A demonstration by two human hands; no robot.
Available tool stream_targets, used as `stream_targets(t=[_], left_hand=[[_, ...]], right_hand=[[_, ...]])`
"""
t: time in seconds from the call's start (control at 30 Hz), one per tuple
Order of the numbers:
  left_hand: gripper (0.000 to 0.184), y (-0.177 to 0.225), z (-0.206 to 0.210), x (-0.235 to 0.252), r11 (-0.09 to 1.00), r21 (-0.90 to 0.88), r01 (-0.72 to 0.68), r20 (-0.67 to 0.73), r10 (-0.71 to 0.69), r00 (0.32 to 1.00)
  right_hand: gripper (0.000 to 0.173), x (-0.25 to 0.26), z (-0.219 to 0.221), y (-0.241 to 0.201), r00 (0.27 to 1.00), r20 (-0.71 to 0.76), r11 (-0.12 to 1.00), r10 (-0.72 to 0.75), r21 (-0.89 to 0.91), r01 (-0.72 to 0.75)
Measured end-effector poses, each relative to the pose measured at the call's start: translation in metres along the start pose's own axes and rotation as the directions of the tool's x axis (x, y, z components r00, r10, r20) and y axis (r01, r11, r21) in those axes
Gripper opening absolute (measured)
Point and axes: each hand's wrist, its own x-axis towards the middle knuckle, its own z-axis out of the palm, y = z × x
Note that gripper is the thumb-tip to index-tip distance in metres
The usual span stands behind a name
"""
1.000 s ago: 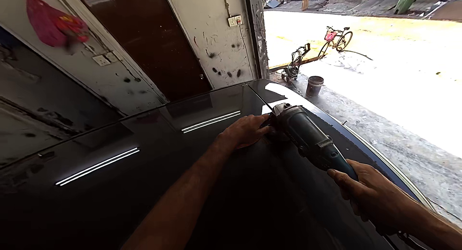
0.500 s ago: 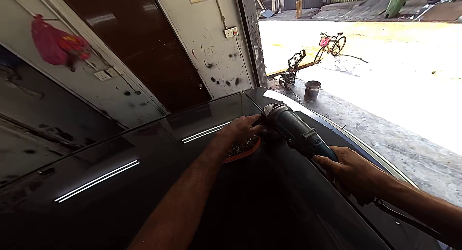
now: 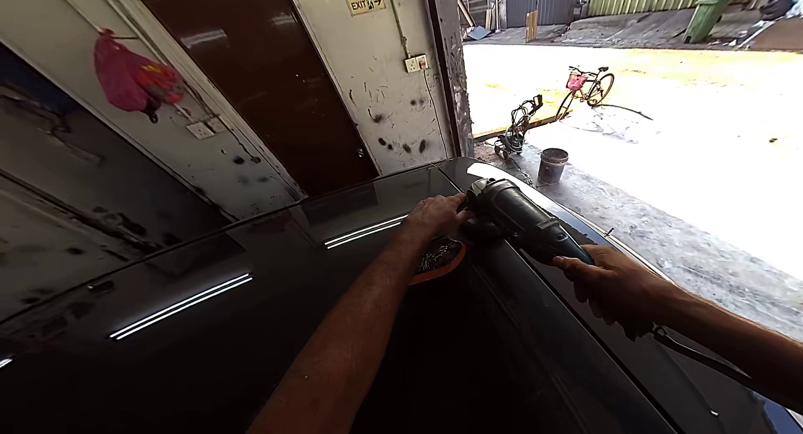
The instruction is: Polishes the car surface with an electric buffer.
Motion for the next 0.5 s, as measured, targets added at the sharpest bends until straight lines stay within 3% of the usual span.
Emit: stream_targets(t=[0.27, 0.5], left_hand=[[0.045, 0.057, 0.015, -0.006, 0.989, -0.008, -0.147, -0.04, 0.147, 0.988], [0.04, 0.137, 0.034, -0.078, 0.983, -0.067, -0.173, -0.043, 0.171, 0.984]], right_hand=[[0.038, -0.047, -0.022, 0.042, 0.998, -0.044, 0.996, 0.034, 0.083, -0.03], [0.045, -0.142, -0.034, 0.108, 0.998, -0.06, 1.0, 0.01, 0.019, -0.009]])
